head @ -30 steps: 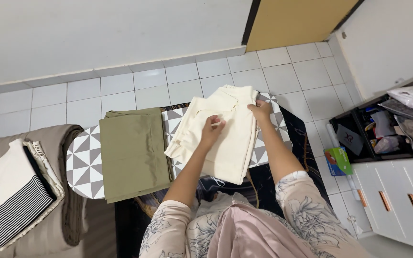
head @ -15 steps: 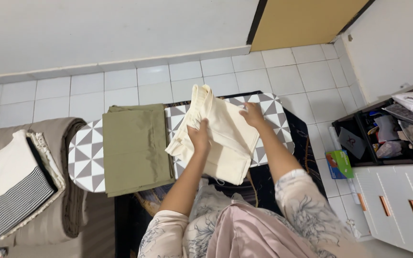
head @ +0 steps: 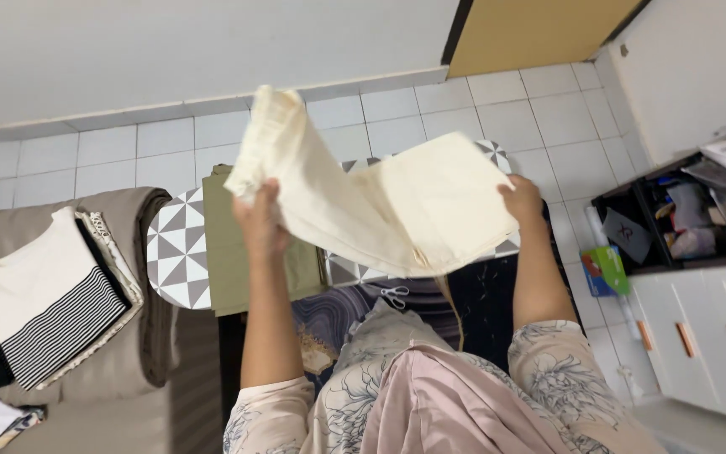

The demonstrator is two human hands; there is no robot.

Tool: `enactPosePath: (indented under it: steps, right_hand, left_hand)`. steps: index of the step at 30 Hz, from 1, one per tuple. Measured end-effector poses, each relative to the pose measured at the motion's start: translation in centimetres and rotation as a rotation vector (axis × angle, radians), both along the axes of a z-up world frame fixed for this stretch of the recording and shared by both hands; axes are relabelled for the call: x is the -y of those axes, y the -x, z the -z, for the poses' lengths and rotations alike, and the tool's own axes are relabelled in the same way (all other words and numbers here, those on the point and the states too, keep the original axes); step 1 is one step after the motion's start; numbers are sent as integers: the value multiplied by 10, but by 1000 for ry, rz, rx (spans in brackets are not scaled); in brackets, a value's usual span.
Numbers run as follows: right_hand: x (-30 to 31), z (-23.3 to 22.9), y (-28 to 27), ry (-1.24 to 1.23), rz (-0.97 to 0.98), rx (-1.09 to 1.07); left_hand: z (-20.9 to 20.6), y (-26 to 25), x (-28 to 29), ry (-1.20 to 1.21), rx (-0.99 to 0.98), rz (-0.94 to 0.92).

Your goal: The person folds various clothing items, including shirts, pants, and shorts, on a bed and an ironing board. They then stack the folded clothes and place them into a white wardrobe.

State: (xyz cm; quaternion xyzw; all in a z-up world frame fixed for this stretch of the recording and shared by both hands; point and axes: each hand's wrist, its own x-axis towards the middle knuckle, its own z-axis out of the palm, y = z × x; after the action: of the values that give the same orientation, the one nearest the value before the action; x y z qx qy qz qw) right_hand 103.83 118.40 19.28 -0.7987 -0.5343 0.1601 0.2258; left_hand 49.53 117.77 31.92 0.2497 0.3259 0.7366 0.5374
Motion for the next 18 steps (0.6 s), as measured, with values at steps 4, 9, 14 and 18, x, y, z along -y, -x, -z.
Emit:
enactPosePath:
  steps: [4,9,14,18]
  right_hand:
    - [43,12,-3,18,171,59]
    - [56,35,51,112,343,226]
    - [61,59,176,-154,45,5]
    - [76,52,249,41,-91,84]
  left_hand:
    - [39,56,20,53,-52,-134]
    - [123,122,37,281,-117,-196]
    - [179,151,62,840,-125,-234]
    - [200,147,68,721,-415,-494]
